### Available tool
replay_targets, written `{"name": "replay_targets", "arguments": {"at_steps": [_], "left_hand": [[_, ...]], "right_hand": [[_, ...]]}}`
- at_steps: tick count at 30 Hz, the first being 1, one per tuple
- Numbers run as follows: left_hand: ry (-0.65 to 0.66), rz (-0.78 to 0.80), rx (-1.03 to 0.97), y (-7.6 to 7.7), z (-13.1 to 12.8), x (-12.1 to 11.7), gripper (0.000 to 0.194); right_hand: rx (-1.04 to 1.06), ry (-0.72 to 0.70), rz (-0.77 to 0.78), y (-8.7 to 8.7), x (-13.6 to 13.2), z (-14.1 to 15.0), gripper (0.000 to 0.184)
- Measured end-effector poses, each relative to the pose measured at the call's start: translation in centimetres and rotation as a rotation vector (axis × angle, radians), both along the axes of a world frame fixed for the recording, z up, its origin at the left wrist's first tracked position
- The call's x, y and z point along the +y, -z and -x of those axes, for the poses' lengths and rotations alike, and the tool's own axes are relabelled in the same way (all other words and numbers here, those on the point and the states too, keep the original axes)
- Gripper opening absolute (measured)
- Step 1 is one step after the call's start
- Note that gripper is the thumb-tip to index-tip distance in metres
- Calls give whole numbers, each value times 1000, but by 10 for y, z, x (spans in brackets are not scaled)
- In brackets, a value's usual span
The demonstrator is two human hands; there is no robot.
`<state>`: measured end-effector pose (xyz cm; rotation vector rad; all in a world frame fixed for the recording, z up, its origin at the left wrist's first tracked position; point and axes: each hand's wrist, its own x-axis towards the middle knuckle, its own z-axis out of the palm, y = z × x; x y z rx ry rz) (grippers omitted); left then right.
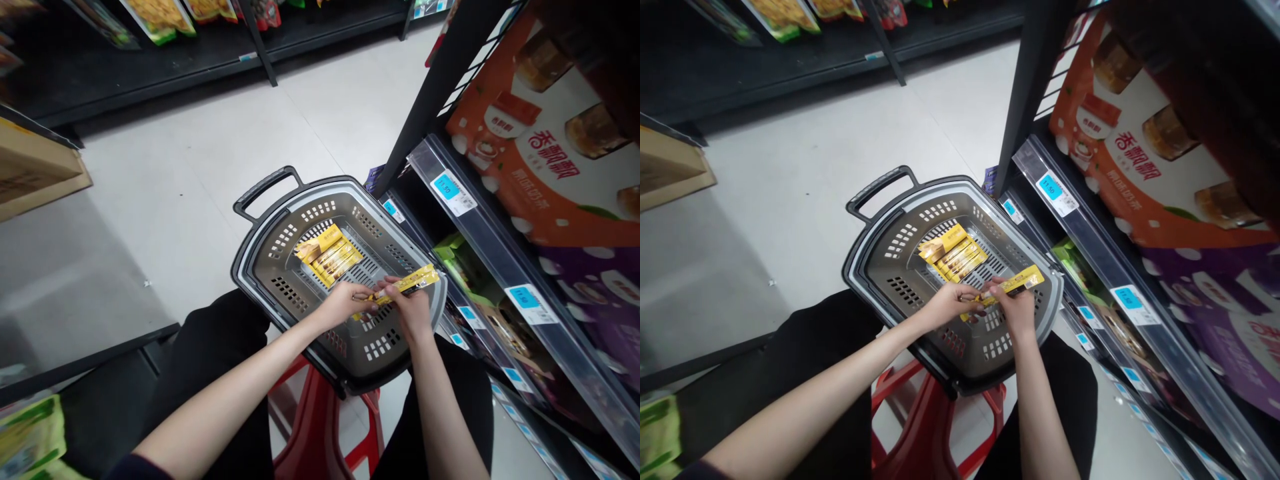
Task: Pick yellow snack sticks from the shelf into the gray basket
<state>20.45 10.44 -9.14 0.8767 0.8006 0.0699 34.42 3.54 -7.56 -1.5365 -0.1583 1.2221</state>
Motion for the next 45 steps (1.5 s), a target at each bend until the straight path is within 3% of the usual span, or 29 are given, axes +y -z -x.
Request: {"name": "replay_targets", "arguments": {"at_steps": [7, 13, 19, 22, 24, 27, 29, 33, 38, 42, 45], "left_hand": [[133, 19, -6, 5, 1, 2, 40], [285, -16, -76, -4, 1, 6, 31], [275, 0, -89, -11, 1, 9, 28], [244, 102, -124, -13, 4, 10, 32], [233, 274, -175, -14, 8, 10, 34], [198, 552, -240, -14, 13, 8, 39], [171, 590, -229, -13, 14, 7, 37], [150, 345, -163, -11, 9, 7, 31], [39, -53, -8, -7, 0, 7, 31], [-17, -55, 14, -1, -1, 6, 36], [-14, -40, 24, 2, 0, 7, 37]], "right_hand": [[-124, 285, -62, -2, -10, -38, 25], [-242, 339, -27, 3, -13, -40, 26], [-274, 352, -43, 4, -13, -41, 25], [-323, 324, -74, 3, -12, -40, 27], [-300, 306, -110, 0, -12, -40, 29], [-158, 249, -209, -8, -13, -41, 31], [-71, 194, -270, -13, -15, -42, 32], [-44, 128, -296, -20, -14, -39, 49], [5, -70, -87, -11, -6, -19, 51], [-8, -217, 38, -5, 0, 1, 43], [-85, -193, 71, -2, 2, 7, 37]]}}
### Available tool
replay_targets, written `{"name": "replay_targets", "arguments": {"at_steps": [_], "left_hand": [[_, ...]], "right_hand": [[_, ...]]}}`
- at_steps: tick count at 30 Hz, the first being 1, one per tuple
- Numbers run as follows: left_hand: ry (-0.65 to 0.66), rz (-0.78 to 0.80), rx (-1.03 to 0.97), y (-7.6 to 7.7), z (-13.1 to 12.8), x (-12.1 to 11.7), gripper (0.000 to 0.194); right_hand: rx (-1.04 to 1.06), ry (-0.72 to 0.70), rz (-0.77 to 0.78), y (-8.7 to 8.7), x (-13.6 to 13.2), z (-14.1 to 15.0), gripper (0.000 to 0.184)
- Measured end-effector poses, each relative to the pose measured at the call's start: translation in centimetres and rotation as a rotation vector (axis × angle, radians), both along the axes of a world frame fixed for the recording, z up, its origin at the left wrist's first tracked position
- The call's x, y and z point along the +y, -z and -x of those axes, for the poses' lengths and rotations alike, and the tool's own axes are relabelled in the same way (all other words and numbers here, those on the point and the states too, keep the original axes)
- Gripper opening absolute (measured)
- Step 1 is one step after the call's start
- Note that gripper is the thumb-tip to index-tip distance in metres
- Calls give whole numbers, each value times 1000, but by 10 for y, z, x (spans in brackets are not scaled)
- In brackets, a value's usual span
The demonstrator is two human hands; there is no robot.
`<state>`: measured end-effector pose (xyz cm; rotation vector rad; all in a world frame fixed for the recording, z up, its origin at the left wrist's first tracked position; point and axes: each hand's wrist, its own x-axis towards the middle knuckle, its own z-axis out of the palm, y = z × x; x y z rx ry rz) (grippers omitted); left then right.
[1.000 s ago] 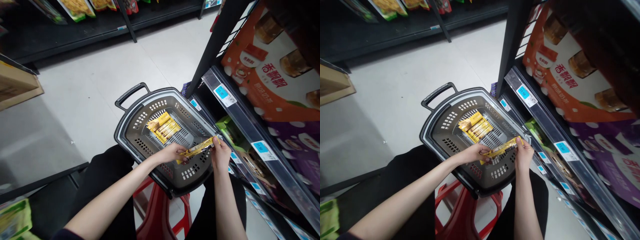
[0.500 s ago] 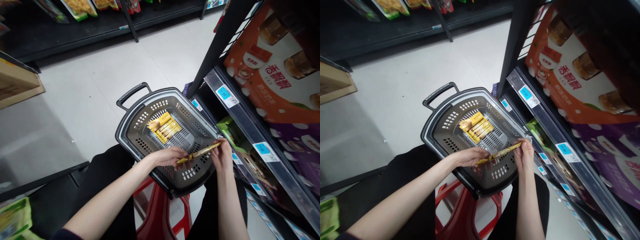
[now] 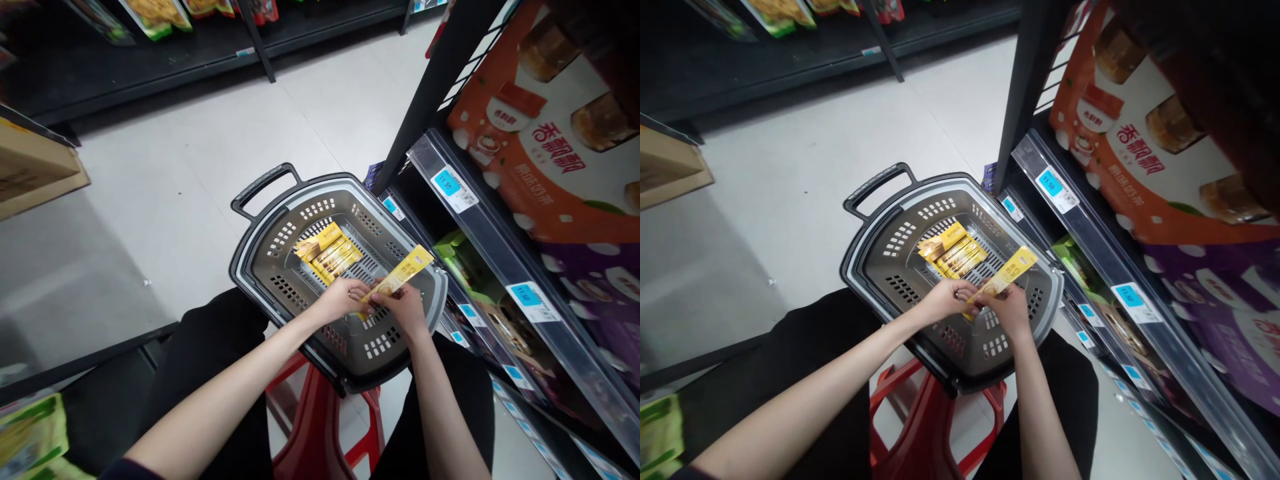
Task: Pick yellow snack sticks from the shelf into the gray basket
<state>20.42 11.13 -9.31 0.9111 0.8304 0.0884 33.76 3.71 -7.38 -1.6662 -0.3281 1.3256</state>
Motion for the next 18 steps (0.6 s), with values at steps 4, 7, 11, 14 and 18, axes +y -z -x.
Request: {"name": "replay_targets", "arguments": {"at_steps": [4, 7, 11, 14, 18], "left_hand": [[57, -52, 26, -3, 0, 1, 33], [129, -139, 61, -7, 0, 0, 30], [191, -200, 92, -9, -1, -4, 29], [215, -218, 89, -6, -2, -5, 29], [296, -308, 127, 0, 1, -3, 32]], "right_hand": [[-59, 213, -49, 4, -2, -10, 27], [-44, 461, -136, 5, -4, -26, 25], [-129, 621, -202, 3, -8, -43, 24], [-166, 591, -194, 2, -10, -46, 24], [-222, 513, -129, 1, -16, -50, 29]]}}
